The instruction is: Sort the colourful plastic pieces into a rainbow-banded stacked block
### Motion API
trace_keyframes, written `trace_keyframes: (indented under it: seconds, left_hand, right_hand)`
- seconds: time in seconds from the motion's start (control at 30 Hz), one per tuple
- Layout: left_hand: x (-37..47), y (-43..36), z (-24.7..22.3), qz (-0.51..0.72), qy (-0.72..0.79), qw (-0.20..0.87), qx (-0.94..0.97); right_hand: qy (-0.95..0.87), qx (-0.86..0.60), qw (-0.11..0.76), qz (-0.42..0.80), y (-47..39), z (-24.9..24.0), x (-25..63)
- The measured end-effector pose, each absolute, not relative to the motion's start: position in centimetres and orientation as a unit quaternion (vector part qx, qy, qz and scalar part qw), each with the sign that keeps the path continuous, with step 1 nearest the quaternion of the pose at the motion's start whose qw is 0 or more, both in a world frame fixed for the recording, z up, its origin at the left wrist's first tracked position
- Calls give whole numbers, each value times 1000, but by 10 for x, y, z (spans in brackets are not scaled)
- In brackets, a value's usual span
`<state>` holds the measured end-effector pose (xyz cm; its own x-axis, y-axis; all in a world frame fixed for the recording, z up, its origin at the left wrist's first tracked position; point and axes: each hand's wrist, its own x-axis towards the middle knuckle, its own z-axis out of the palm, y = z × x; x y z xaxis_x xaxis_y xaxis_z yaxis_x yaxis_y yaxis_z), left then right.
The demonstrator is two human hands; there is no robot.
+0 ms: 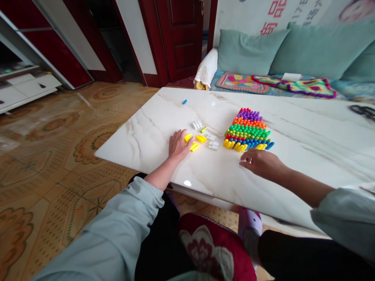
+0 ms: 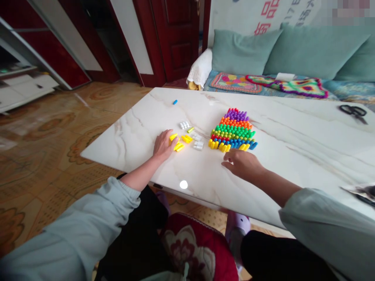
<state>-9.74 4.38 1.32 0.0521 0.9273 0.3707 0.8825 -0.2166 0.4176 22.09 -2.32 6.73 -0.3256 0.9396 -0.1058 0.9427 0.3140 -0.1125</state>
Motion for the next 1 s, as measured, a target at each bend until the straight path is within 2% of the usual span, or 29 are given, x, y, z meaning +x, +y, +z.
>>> trace_keyframes:
  seconds: [0.1, 0.23, 0.37, 0.73, 0.87, 0.93, 1.0]
  left_hand:
    - [-100, 40, 17, 311, 575, 56, 755]
    - [-98, 34, 20, 267, 491, 55, 827]
    - [-94, 32, 22, 233, 498, 40, 835]
    - [-85, 18, 26, 237, 548, 2, 802]
    - [-83, 13, 29, 347, 533, 94, 766]
    - [-77, 9, 34, 467, 527, 204, 680]
    - [-64, 3, 42, 572, 503, 360, 539]
  right_hand:
    - [817, 565, 26, -114, -26, 66, 214]
    - [832, 541, 49, -109, -30, 65, 204]
    - [826, 552, 61, -92, -32, 66, 199]
    - [830, 548, 83, -62, -27, 67, 193]
    - [830, 549, 74, -65, -27, 71, 189]
    - [829, 550, 47, -84, -27, 72, 186]
    - [828, 545, -17, -130, -28, 73, 181]
